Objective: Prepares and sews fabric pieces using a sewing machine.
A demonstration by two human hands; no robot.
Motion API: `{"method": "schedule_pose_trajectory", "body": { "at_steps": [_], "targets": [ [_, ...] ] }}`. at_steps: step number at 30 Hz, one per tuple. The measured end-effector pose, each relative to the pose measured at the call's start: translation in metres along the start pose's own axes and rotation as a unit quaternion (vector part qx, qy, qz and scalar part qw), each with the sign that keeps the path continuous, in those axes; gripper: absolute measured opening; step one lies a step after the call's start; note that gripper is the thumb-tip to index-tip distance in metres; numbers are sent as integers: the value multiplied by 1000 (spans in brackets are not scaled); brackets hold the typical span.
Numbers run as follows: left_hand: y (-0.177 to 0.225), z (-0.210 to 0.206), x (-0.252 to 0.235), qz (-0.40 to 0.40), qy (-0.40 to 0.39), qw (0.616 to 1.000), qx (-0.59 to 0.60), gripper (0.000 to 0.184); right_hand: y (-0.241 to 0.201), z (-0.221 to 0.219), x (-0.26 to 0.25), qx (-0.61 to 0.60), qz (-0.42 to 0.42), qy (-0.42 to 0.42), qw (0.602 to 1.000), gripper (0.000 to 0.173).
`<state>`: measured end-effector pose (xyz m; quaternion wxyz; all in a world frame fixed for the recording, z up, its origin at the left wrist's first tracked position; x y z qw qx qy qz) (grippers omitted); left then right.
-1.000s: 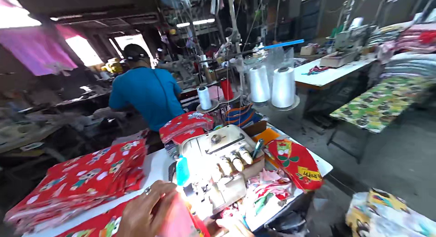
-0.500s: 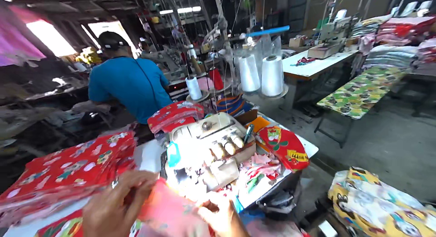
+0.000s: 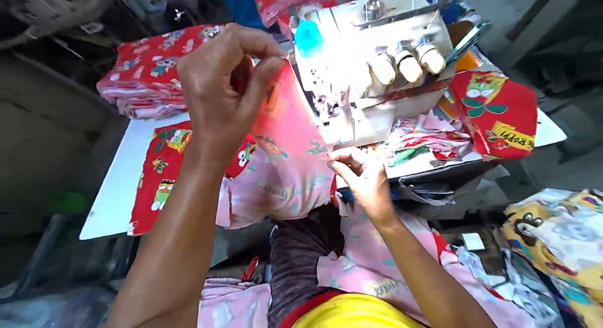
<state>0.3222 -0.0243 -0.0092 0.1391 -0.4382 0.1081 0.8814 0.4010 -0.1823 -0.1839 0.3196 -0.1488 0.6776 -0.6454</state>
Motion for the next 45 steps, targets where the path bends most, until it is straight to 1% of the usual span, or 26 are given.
{"method": "schedule_pose_trajectory", "body": {
  "at_steps": [5, 6, 8, 9, 11, 13, 14, 15, 17, 19, 21, 23, 24, 26, 29, 32, 34, 39, 42, 45],
  "targets": [
    [0, 4, 4, 7, 23, 1000, 4, 22, -7, -1, 1, 37, 39, 5, 999, 13],
    [2, 7, 3, 11, 29, 999, 7, 21, -9, -2, 4, 38, 35, -12, 999, 13],
    [5, 12, -1, 41, 27, 999, 13, 21, -17, -4, 16, 0, 11, -75, 997, 13],
    [2, 11, -3, 72, 9, 997, 13, 20, -21, -5, 24, -34, 1, -110, 993, 13],
    [-17, -7, 7, 168, -65, 984, 6, 20, -13, -9, 37, -81, -39, -153, 984, 15],
    [-47, -39, 32, 256, -141, 956, -8, 17, 14, -11, 44, -68, -88, -156, 981, 22],
    [-57, -55, 44, 279, -166, 946, -7, 17, 28, -11, 45, -57, -103, -153, 981, 26],
    [-64, -67, 52, 286, -175, 942, -11, 17, 39, -11, 45, -47, -109, -147, 982, 25],
    [-65, -81, 57, 276, -175, 945, -23, 17, 46, -9, 45, -27, -97, -134, 986, 18],
    [-58, -85, 53, 251, -150, 955, -48, 14, 46, -7, 43, -29, -81, -139, 987, 16],
    [-46, -84, 49, 247, -134, 955, -88, 16, 49, -8, 43, -37, -94, -147, 984, 16],
    [-24, -82, 56, 230, -142, 956, -111, 10, 54, -10, 48, -45, -123, -166, 977, 18],
    [-12, -81, 62, 217, -147, 957, -124, 12, 55, -11, 53, -49, -137, -177, 973, 22],
    [3, -79, 78, 213, -142, 955, -152, 25, 56, -11, 63, -50, -149, -188, 970, 27],
    [23, -83, 103, 209, -133, 957, -151, 38, 57, -7, 76, -48, -154, -177, 971, 25],
    [35, -89, 110, 193, -128, 962, -141, 42, 56, 1, 81, -55, -176, -154, 971, 23],
    [37, -95, 107, 188, -134, 962, -149, 43, 52, 8, 80, -67, -185, -136, 971, 21],
    [32, -105, 92, 186, -160, 954, -173, 40, 44, 19, 66, -71, -153, -107, 980, 21],
    [19, -99, 87, 202, -149, 962, -106, 39, 41, 19, 59, -56, -133, -111, 983, 21],
    [-7, -90, 77, 217, -143, 965, -23, 27, 38, 13, 47, -45, -99, -124, 986, 21]
  ]
}}
Point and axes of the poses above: each hand's wrist, its own x-axis away from the middle knuckle, its own z-axis out of the back of the hand, y = z × x, the point moved 8 cm from there along -x, towards the middle knuckle, and after that the axes turned 6 degrees about -z, right-handed, at the moved point
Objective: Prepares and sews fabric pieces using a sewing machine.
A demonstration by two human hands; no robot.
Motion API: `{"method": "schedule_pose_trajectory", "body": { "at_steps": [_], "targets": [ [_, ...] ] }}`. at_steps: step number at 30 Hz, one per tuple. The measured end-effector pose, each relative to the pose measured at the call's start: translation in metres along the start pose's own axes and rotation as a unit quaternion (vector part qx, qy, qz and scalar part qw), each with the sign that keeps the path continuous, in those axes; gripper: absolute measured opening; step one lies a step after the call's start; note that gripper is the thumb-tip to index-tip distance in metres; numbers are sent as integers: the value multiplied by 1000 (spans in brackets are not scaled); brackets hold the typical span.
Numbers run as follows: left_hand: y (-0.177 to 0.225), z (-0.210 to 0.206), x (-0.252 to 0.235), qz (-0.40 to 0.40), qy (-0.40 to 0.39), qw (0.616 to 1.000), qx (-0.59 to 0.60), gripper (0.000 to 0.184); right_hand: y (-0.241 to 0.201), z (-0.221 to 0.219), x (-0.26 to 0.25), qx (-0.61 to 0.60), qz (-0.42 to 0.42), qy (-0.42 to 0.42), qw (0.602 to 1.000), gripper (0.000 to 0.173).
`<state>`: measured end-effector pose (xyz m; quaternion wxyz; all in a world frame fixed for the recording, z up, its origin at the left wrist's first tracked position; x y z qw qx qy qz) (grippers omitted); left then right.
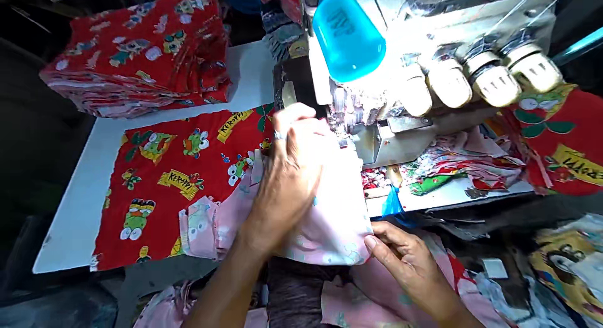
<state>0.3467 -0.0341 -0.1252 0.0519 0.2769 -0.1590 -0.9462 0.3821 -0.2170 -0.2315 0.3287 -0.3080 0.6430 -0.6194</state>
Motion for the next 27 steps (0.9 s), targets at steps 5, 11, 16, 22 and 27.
{"method": "schedule_pose_trajectory", "body": {
  "at_steps": [5, 11, 16, 22, 27],
  "targets": [
    [-40, -3, -45, 31, -11, 999, 3, 17, -21, 0, -38, 30, 43, 21, 998, 19],
    [-83, 1, -62, 82, 32, 995, 36, 57, -29, 2, -59, 87, 48, 63, 993, 15],
    [-48, 28, 56, 192, -151, 968, 53, 104, -15, 1, -24, 205, 58, 90, 973, 26],
    [-52, 91, 197, 264, -114, 955, -69, 46, -6, -14, -11, 270, 71, 99, 955, 50],
    [-29, 89, 210, 384, 110, 886, 235, 33, -6, -34, -20, 348, 86, 116, 926, 28]
  ]
}}
Point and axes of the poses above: each hand's wrist, its own x-axis away from the middle knuckle, its own z-axis out of the back of the hand, y = z × x, the point moved 8 cm from there along -x, towards the middle knuckle, and after that the axes turned 6 degrees about -z, right-handed, at the moved point
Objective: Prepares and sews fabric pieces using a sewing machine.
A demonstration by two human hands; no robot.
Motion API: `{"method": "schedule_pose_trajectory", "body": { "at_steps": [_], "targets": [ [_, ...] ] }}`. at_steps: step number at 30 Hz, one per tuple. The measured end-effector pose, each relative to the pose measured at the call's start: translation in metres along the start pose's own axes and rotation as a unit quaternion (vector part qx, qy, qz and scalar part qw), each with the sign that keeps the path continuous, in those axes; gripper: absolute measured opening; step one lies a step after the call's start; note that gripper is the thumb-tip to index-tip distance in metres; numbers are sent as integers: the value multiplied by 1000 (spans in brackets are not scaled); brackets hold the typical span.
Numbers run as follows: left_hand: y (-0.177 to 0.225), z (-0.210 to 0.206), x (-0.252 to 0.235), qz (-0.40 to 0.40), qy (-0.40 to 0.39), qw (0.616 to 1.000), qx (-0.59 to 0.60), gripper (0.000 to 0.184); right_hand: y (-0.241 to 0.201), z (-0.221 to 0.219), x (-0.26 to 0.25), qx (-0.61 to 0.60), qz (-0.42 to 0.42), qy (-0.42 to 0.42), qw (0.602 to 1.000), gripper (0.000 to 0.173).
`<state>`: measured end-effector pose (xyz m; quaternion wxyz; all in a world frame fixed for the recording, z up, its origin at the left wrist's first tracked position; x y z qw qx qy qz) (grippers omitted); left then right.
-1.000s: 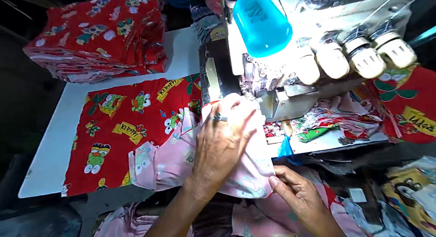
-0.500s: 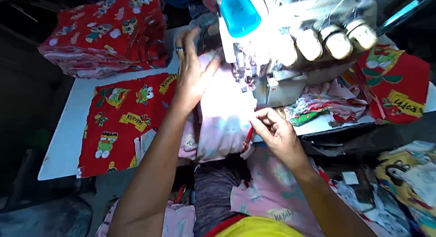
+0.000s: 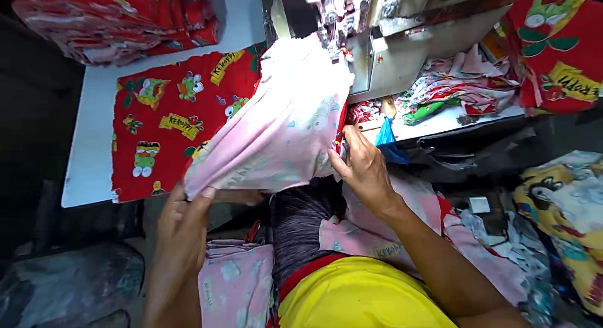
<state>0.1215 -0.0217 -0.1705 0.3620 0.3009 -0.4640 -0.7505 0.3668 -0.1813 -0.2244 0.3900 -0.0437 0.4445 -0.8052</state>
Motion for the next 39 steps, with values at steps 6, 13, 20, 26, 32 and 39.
{"method": "schedule_pose_trajectory", "body": {
  "at_steps": [6, 13, 20, 26, 32, 39],
  "targets": [
    [7, 10, -7, 44, 63, 996, -47, 32, 17, 15, 12, -145, -66, -48, 986, 24],
    [-22, 36, -6, -75, -161, 925, -336, 61, 23, 29, 29, -149, -66, -75, 984, 20],
    [12, 74, -25, -98, -95, 962, -235, 37, 15, 51, 14, -145, -16, -46, 988, 23],
    [39, 75, -127, -163, -37, 981, -96, 48, 7, 56, -39, -115, 4, 2, 993, 18],
    [34, -56, -75, -20, -234, 969, 84, 43, 16, 40, -46, -325, -77, -53, 941, 14],
    [-15, -196, -5, 211, -204, 783, 549, 68, 18, 22, -35, -536, -158, -112, 822, 18]
  ]
}}
Point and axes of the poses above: each hand's wrist, its own x-axis away from the middle knuckle, its own z-axis out of the back of the hand, y = z × x, the point moved 8 cm from there along -x, towards the middle knuckle, and after that the axes turned 6 degrees about -z, right-handed, at the moved point
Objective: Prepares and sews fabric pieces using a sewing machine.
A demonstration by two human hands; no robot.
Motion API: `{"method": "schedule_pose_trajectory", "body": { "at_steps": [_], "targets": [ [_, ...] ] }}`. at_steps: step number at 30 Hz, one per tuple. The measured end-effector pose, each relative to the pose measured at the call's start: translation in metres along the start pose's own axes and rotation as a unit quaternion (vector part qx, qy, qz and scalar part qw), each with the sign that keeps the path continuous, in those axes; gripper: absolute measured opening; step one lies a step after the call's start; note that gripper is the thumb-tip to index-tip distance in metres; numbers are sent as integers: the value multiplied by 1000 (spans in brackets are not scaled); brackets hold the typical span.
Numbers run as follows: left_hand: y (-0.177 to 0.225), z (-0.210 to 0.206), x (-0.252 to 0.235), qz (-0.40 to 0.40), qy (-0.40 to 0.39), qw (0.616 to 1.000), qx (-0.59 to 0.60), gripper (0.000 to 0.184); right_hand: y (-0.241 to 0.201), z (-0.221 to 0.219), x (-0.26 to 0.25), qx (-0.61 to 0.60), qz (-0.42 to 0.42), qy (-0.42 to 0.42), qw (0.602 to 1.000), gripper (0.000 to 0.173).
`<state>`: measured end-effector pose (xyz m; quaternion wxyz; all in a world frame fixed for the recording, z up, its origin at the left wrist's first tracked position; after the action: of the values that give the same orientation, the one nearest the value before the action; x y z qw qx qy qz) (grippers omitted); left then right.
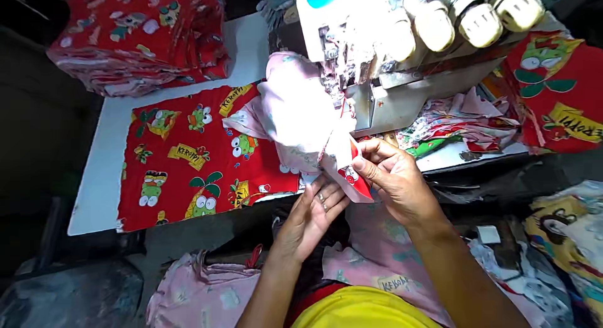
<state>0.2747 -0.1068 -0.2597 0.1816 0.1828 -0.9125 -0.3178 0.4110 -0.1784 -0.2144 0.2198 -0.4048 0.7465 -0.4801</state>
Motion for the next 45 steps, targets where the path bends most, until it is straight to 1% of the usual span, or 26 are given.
{"method": "schedule_pose_trajectory", "body": {
  "at_steps": [2, 3, 5, 7, 8, 9, 11, 13, 14, 16, 19, 20, 23, 26, 29, 31, 33, 36, 39, 41, 42, 43, 45],
  "targets": [
    [-9, -6, -11, -13, 9, 993, 114, 67, 2, -2, 2, -32, -22, -10, 999, 22],
    [-11, -8, -14, -17, 21, 988, 150, 64, 3, -2, 2, -39, -30, -11, 999, 25],
    [-8, -6, -17, -49, 57, 980, 187, 50, 4, 0, 2, -24, -23, 0, 999, 28],
    [4, 0, -13, -107, 108, 972, 178, 33, 2, 6, 2, 24, 12, 26, 999, 27],
    [10, 3, -10, -136, 130, 968, 164, 26, 2, 9, 3, 53, 29, 39, 997, 27],
    [17, 6, -5, -164, 152, 965, 138, 24, 1, 13, 4, 78, 41, 54, 995, 26],
    [29, 12, 6, -223, 209, 952, 16, 26, 1, 16, 5, 108, 55, 76, 990, 23],
    [41, 13, 16, -275, 259, 918, -119, 25, 0, 14, 5, 111, 76, 76, 988, 22],
    [45, 11, 19, -292, 265, 905, -159, 29, -2, 12, 4, 107, 91, 63, 988, 21],
    [48, 8, 21, -312, 260, 893, -195, 41, -6, 6, 3, 113, 114, 40, 986, 22],
    [45, 4, 22, -319, 256, 891, -197, 48, -5, 1, 1, 173, 106, 53, 978, 42],
    [44, 4, 21, -317, 257, 892, -194, 48, -5, 0, 0, 200, 107, 65, 972, 44],
    [41, 3, 23, -315, 261, 892, -194, 47, -5, -5, 0, 254, 125, 100, 954, 39],
    [41, -1, 28, -318, 254, 890, -207, 54, -7, -8, 2, 281, 151, 124, 940, 32],
    [42, -2, 31, -325, 247, 888, -214, 61, -7, -11, 4, 299, 166, 140, 929, 33],
    [40, -2, 31, -321, 245, 891, -206, 61, -7, -13, 4, 316, 162, 144, 924, 34],
    [38, -3, 30, -318, 244, 894, -199, 59, -7, -15, 3, 321, 156, 142, 923, 30],
    [39, -1, 30, -320, 245, 894, -195, 59, -9, -16, 3, 278, 147, 120, 941, 15],
    [49, 7, 32, -333, 253, 883, -214, 61, -13, -5, 6, 134, 131, 76, 979, 5],
    [56, 11, 34, -342, 253, 873, -240, 64, -15, 7, 7, 42, 108, 50, 992, 6],
    [58, 11, 35, -348, 249, 869, -250, 63, -16, 12, 7, 24, 103, 47, 993, 9],
    [59, 10, 35, -359, 242, 866, -251, 57, -17, 16, 8, 43, 109, 55, 992, 13],
    [56, 6, 33, -380, 224, 863, -247, 33, -18, 21, 10, 165, 140, 94, 972, 22]
  ]
}}
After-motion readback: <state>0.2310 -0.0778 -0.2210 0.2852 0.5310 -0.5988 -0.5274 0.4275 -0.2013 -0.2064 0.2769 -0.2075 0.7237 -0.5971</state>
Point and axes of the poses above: each hand's wrist, its own x-axis away from the middle knuckle, its own z-axis out of the back of the hand, y = z × x, the point moved 8 cm from there along -x, towards the middle knuckle, and after that the axes turned 6 degrees about -z, right-handed, at the moved point
